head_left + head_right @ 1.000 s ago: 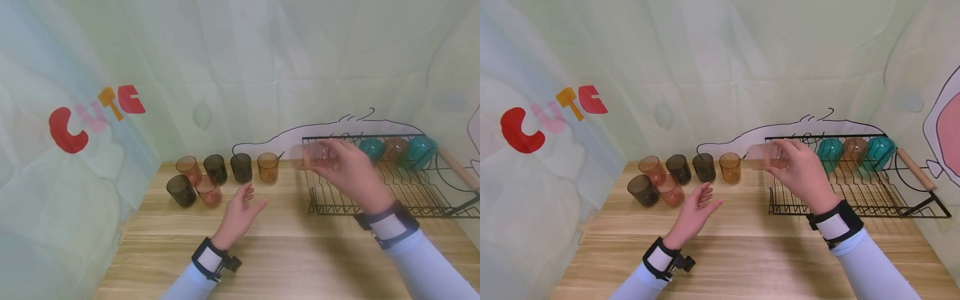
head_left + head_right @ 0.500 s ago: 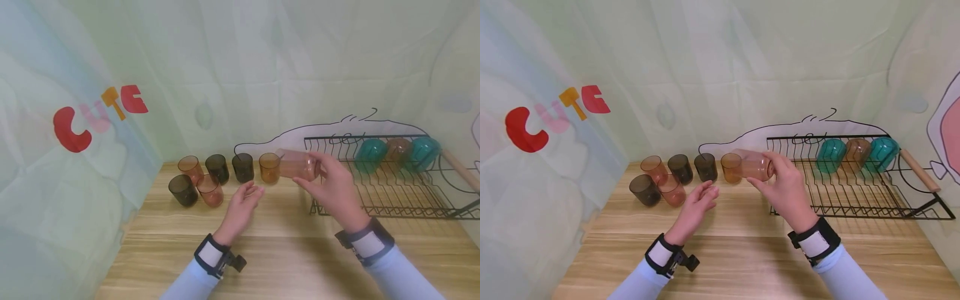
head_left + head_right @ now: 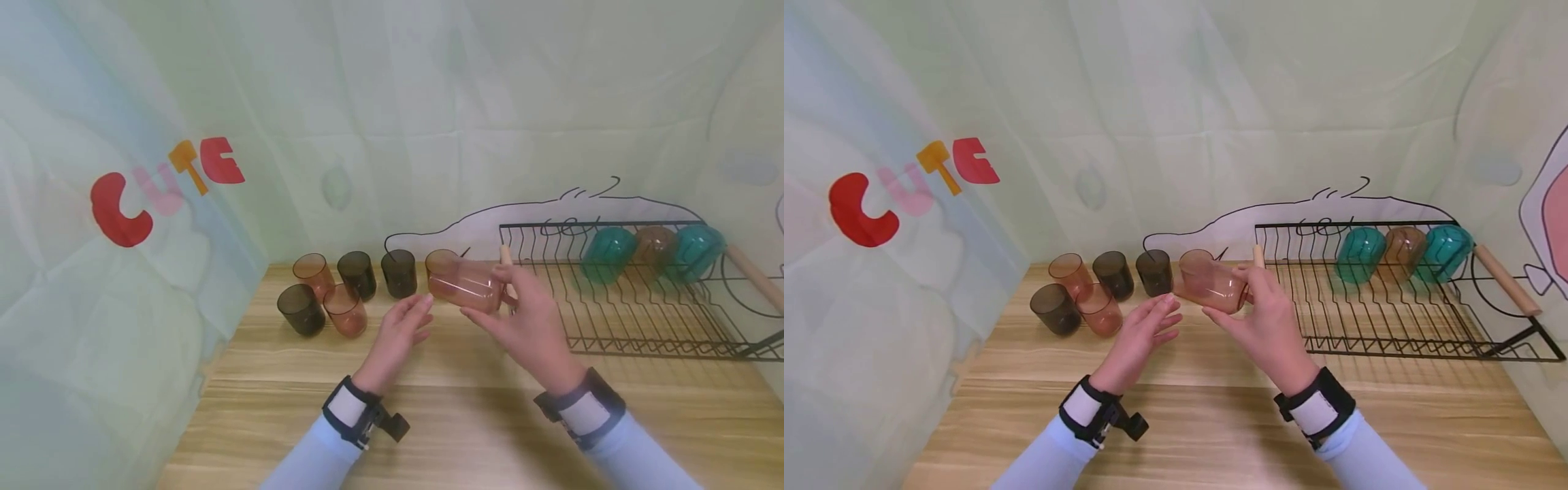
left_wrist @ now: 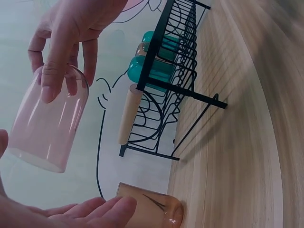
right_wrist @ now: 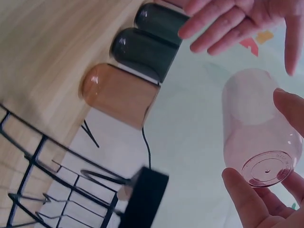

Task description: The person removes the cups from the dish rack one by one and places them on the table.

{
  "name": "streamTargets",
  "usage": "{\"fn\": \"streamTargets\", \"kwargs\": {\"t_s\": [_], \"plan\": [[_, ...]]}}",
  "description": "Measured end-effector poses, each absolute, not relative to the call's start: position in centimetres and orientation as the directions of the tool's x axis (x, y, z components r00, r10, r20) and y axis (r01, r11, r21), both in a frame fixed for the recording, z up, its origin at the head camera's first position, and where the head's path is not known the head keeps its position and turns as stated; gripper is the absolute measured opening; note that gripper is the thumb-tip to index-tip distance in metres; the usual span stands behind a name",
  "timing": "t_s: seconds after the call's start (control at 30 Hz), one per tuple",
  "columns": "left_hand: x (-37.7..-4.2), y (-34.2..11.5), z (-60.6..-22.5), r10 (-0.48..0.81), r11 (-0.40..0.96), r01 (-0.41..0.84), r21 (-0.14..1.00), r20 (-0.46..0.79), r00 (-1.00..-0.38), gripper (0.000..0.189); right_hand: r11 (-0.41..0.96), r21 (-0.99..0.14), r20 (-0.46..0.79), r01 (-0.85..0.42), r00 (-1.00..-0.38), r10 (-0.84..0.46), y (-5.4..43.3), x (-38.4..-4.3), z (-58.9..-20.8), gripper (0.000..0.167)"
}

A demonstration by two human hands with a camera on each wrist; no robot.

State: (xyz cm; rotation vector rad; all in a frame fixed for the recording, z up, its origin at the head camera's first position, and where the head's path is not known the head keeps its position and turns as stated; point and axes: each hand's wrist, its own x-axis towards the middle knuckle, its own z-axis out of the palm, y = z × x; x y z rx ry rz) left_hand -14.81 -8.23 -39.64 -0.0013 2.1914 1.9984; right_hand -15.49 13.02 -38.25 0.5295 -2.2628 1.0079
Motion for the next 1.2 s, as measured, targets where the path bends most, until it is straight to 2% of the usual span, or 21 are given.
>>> {"fn": "streamTargets", "kwargs": {"t_s": [0.3,0.5,0.97,1.2], "plan": [[-15.1,-8.2,-39.4,0.179,0.075,-0.114,0.991,-0.126,-0.976,0.082,0.605,-0.555,0.637,-0.571,-0.759,-0.133,12.1,-14.9,-38.9,0.07],[-15.2,-8.0,-39.1,0.19,0.039,-0.102,0.994,-0.107,-0.976,0.078,0.574,-0.546,0.656,-0.611,-0.738,-0.162,11.7,-14.9,-39.3,0.073],[-15.0,-7.9,-39.2,0.139,0.022,-0.06,0.998,-0.063,-0.988,0.067,0.62,-0.574,0.579,-0.535,-0.801,-0.155,11.0,-14.3,-40.2,0.078],[-15.0,-7.8,-39.2,0.109,-0.007,-0.089,0.996,-0.088,-0.99,0.074,0.64,-0.561,0.581,-0.525,-0.8,-0.147,11.0,-14.2,-40.5,0.078]]}}
